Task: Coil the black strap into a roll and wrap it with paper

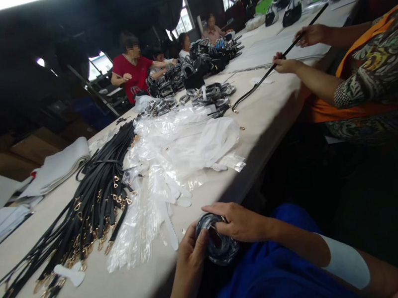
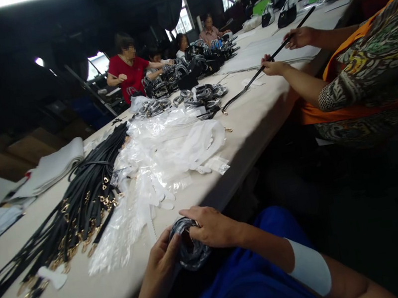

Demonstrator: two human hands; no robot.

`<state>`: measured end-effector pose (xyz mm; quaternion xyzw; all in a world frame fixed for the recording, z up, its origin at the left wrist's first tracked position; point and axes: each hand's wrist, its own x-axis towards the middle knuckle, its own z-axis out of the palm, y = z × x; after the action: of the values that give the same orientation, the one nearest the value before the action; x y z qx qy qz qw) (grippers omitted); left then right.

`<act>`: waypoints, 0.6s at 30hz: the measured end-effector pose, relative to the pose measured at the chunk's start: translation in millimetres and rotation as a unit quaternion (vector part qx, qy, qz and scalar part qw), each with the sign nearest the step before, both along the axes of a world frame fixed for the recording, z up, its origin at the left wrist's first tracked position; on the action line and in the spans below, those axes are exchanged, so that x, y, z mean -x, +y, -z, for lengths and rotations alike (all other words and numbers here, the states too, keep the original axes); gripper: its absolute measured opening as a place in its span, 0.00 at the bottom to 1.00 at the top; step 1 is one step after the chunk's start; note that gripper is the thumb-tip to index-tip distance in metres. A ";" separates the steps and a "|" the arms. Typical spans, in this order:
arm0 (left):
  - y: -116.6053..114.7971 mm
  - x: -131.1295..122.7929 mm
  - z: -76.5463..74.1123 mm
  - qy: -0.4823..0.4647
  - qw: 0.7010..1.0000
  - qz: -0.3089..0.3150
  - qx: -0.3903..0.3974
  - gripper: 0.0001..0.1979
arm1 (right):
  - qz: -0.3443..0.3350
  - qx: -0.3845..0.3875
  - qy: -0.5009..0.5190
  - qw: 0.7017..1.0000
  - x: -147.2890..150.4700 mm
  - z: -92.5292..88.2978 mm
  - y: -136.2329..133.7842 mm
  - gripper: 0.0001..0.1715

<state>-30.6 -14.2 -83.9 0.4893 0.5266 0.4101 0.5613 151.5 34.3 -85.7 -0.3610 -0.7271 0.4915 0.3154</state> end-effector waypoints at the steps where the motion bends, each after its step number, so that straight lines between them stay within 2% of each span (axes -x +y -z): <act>1: -0.4 -1.3 0.0 0.008 1.000 -0.004 0.001 0.24 | 0.001 0.003 0.008 1.000 0.1 1.1 -0.7 0.32; 5: -0.4 -6.1 3.6 -0.010 0.999 -0.049 0.012 0.24 | 0.020 0.009 0.047 0.999 3.2 8.0 -4.3 0.29; 8: 2.4 -11.1 8.7 -0.087 0.992 -0.079 0.035 0.23 | 0.070 0.030 0.094 0.993 10.2 15.9 -7.3 0.29; 10: 4.9 -16.3 12.0 -0.132 0.985 -0.095 0.053 0.23 | 0.109 0.084 0.157 0.978 17.4 22.9 -8.5 0.28; 12: 6.9 -23.2 15.1 -0.151 0.980 -0.118 0.055 0.23 | 0.130 0.167 0.232 0.949 25.5 30.2 -8.8 0.30; 15: 8.1 -34.1 18.5 -0.116 0.979 -0.166 0.016 0.22 | 0.158 0.237 0.312 0.907 35.7 38.3 -7.4 0.33; 18: 8.2 -39.2 18.3 -0.038 0.986 -0.162 -0.024 0.24 | 0.194 0.222 0.325 0.898 39.2 39.4 -4.5 0.30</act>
<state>8.6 -6.0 -102.2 0.3947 0.5676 0.5262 0.4951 112.3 29.9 -125.1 -0.3757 -0.3713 0.6589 0.5355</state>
